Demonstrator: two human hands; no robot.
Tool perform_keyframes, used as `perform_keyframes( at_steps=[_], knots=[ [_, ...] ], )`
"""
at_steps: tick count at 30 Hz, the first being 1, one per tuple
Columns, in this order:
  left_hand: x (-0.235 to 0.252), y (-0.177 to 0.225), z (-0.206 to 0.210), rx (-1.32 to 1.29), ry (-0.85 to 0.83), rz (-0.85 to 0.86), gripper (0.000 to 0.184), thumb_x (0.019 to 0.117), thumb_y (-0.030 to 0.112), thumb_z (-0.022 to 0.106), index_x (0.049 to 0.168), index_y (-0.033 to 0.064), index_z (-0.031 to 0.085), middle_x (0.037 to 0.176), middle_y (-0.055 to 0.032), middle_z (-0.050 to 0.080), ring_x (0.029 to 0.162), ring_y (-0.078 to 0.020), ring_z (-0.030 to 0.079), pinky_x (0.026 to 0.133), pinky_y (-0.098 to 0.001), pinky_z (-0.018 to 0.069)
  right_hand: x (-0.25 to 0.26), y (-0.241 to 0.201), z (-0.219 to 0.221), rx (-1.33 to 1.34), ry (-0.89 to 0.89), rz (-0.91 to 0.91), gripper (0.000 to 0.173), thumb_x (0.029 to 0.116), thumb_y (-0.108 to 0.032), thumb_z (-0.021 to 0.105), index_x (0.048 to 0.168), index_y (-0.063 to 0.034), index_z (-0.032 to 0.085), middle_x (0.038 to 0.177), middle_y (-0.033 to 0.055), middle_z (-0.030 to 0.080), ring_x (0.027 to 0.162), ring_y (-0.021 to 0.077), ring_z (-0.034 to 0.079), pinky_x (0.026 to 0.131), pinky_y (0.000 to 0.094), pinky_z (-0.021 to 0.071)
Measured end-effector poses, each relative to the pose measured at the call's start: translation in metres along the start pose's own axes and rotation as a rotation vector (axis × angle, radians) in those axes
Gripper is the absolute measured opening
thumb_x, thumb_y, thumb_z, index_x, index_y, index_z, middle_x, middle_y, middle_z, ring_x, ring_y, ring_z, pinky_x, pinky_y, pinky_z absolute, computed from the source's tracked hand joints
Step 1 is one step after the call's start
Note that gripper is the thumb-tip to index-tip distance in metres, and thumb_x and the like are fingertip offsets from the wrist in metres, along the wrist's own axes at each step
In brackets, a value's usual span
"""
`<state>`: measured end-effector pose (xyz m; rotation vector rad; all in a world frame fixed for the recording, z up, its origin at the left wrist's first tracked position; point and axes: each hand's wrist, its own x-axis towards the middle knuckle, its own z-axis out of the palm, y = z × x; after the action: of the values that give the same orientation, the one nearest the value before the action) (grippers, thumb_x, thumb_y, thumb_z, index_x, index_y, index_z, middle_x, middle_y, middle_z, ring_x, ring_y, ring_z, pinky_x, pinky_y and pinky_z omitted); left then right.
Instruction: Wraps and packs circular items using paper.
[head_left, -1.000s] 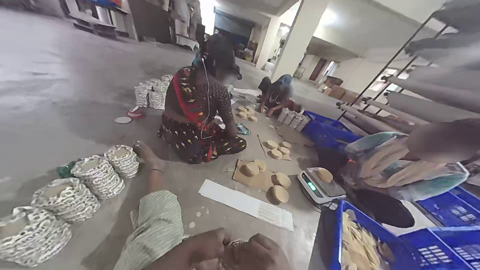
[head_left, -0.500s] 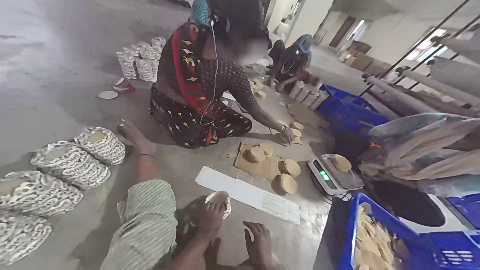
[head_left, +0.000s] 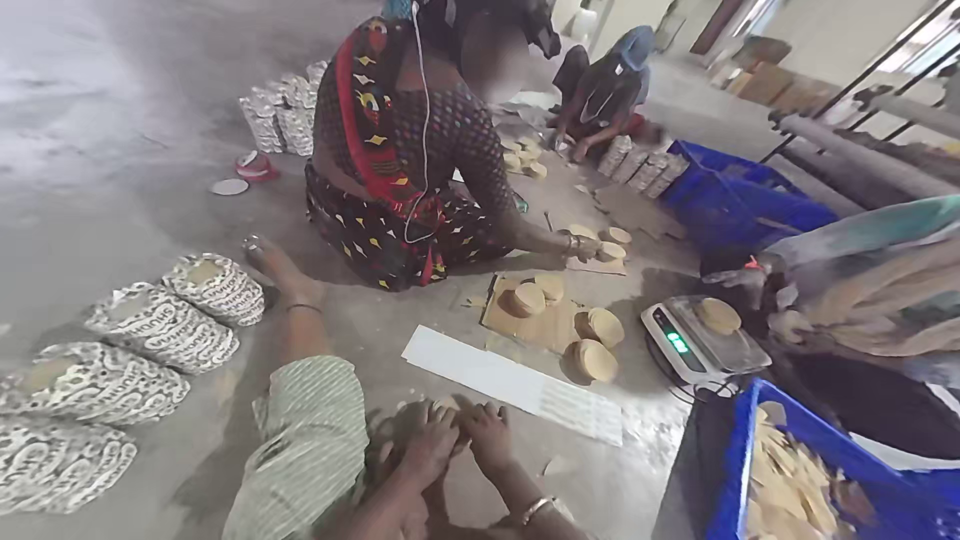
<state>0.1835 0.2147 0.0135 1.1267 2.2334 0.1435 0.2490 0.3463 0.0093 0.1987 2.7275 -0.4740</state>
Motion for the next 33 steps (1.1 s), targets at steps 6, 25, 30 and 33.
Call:
perform_keyframes(
  at_steps=[6, 25, 30, 33],
  knots=[
    [0.001, -0.006, 0.0, -0.023, -0.06, 0.0, 0.047, 0.1003, 0.019, 0.064, 0.142, -0.0019, 0.056, 0.165, -0.0186, 0.033, 0.157, -0.0394, 0.018, 0.127, -0.0585, -0.0002, -0.033, 0.0, -0.01, 0.149, 0.306, 0.073, 0.018, 0.0922, -0.023, 0.073, 0.104, -0.0115, 0.081, 0.122, 0.0151, 0.071, 0.123, 0.0397, 0.059, 0.106, 0.0623, 0.039],
    [0.008, -0.009, 0.021, -0.091, 0.097, 0.002, 0.042, 0.1068, 0.01, 0.043, 0.146, 0.007, 0.056, 0.161, -0.0199, 0.041, 0.153, -0.0386, 0.03, 0.126, -0.0571, 0.011, 0.009, -0.024, 0.073, 0.448, 0.728, 0.565, 0.018, 0.0903, -0.011, 0.074, 0.105, -0.0013, 0.079, 0.103, 0.0207, 0.074, 0.096, 0.0381, 0.072, 0.084, 0.0548, 0.0569],
    [0.005, -0.013, 0.02, -0.07, 0.048, 0.054, 0.046, 0.1016, 0.002, 0.048, 0.148, 0.002, 0.053, 0.163, -0.0216, 0.036, 0.154, -0.0397, 0.026, 0.126, -0.0577, 0.0089, 0.001, -0.019, 0.06, 0.346, 0.532, 0.405, 0.022, 0.0938, -0.009, 0.067, 0.112, -0.002, 0.078, 0.108, 0.0214, 0.073, 0.105, 0.0404, 0.068, 0.091, 0.0543, 0.0548],
    [0.008, -0.013, 0.026, -0.074, 0.148, 0.064, 0.039, 0.1049, 0.008, 0.048, 0.141, 0.003, 0.06, 0.158, -0.0216, 0.044, 0.151, -0.039, 0.034, 0.126, -0.0571, 0.0139, 0.036, 0.021, 0.044, 0.761, 0.551, 0.464, 0.035, 0.0884, -0.012, 0.078, 0.116, 0.0078, 0.069, 0.106, 0.0251, 0.07, 0.097, 0.0355, 0.068, 0.091, 0.0514, 0.0537]
  ],
)
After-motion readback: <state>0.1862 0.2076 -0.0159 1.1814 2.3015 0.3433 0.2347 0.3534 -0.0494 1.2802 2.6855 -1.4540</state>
